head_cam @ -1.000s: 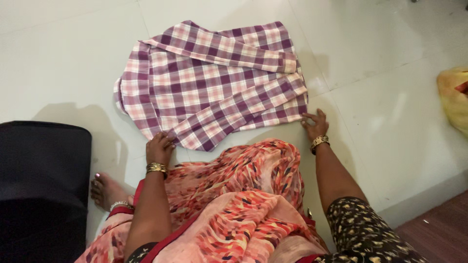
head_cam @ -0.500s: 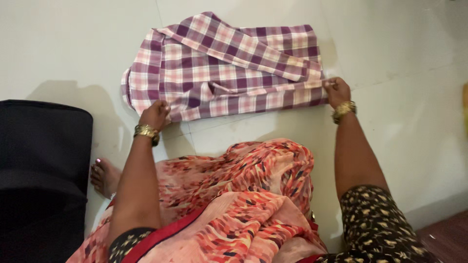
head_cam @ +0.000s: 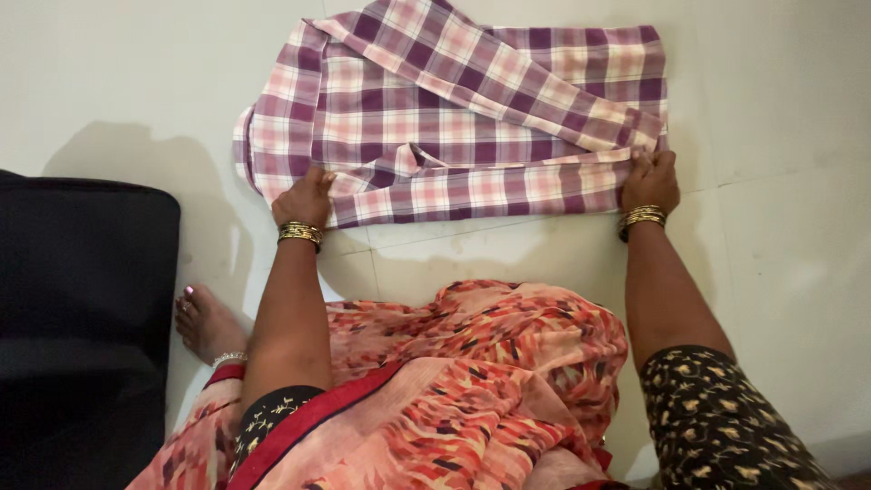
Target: The person folds a checkered shirt while sitting on the floor by smoothing the fabric, folding in the sleeves, and then folding the main body of the shirt.
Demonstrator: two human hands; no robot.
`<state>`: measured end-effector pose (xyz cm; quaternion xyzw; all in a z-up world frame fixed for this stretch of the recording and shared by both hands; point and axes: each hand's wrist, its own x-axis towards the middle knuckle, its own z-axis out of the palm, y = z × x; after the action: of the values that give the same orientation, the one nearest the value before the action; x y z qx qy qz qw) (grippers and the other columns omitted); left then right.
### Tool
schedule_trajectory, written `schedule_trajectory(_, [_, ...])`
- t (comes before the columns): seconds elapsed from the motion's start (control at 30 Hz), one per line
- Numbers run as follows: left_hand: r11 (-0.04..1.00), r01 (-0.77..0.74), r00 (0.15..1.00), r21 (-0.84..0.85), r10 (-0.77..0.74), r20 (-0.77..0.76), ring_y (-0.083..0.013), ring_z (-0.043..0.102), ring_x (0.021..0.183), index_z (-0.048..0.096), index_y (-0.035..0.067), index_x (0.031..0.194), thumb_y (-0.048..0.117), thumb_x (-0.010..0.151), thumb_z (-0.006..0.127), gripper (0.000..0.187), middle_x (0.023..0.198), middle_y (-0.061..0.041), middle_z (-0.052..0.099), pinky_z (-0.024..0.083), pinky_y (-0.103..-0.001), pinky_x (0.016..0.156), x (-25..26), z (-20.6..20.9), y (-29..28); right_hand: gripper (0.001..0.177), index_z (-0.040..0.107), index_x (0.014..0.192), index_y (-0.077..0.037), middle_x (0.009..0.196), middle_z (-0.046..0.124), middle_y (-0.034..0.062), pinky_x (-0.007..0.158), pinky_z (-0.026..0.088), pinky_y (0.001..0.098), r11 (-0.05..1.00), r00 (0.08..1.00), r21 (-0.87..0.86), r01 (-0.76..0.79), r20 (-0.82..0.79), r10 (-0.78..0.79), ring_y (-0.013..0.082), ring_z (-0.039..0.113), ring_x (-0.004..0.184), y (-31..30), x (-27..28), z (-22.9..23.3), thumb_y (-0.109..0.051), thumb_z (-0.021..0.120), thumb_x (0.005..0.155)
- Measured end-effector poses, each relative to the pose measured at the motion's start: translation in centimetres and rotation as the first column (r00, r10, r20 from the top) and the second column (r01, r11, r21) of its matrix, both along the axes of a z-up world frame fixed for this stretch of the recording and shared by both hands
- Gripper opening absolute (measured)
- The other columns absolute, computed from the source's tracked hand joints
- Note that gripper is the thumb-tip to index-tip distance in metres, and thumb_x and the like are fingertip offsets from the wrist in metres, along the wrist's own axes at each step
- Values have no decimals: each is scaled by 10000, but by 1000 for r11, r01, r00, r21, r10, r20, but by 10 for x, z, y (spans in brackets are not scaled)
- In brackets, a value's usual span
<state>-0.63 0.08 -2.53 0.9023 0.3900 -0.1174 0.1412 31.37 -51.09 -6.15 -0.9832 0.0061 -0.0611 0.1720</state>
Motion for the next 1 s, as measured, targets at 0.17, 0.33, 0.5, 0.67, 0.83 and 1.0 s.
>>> schedule_trajectory(0.17, [999, 49, 997, -18, -48, 53, -404, 714, 851, 607, 286, 1175, 529, 1041, 424, 333, 988, -127, 753, 541, -529, 727, -9, -8, 7, 382, 488, 1363, -125, 1131, 704, 192, 806, 502, 572, 984, 988, -97, -151, -50, 147, 443, 672, 964, -3, 8, 10, -395, 523, 1096])
schedule_trajectory(0.33, [988, 137, 990, -73, -138, -9, -408, 716, 853, 559, 287, 1231, 472, 1034, 426, 301, 1035, -123, 750, 536, -553, 706, -17, -9, 14, 529, 382, 1518, -186, 1196, 688, 214, 857, 505, 581, 985, 976, -155, -70, -216, 35, 448, 668, 1015, 9, 0, 32, -465, 461, 1076])
schedule_trajectory(0.5, [967, 252, 965, -25, -249, 84, -369, 720, 773, 580, 261, 1149, 541, 1058, 421, 335, 924, -104, 758, 536, -533, 620, -21, -27, 25, 548, 491, 1444, -158, 1112, 716, 230, 883, 506, 573, 981, 952, -173, -88, -304, 31, 456, 674, 1013, 5, 13, 28, -544, 447, 1058])
schedule_trajectory(0.67, [917, 239, 879, 320, -344, 329, -286, 681, 585, 623, 313, 1043, 569, 1067, 475, 297, 716, -34, 715, 505, -459, 525, -8, -22, 44, 525, 672, 1180, -118, 985, 716, 243, 834, 505, 566, 997, 976, -69, -25, -215, 10, 469, 663, 930, -11, 18, 26, -600, 550, 1011])
schedule_trajectory(0.83, [964, 201, 973, 177, -217, 74, -299, 715, 668, 669, 265, 1064, 522, 1046, 483, 318, 828, -56, 739, 529, -463, 561, 32, -17, 52, 403, 602, 1012, -121, 848, 708, 203, 716, 500, 573, 995, 994, -50, 90, -61, -93, 450, 667, 792, -12, 9, 3, -508, 518, 1081])
schedule_trajectory(1.0, [997, 2, 999, 71, -6, 53, -354, 714, 851, 673, 212, 1078, 513, 1044, 510, 343, 1068, -88, 746, 544, -505, 652, 40, -6, 27, 304, 596, 1001, -152, 868, 712, 176, 682, 486, 577, 995, 996, -50, 87, -3, -88, 439, 658, 786, -20, 8, -14, -441, 526, 1063])
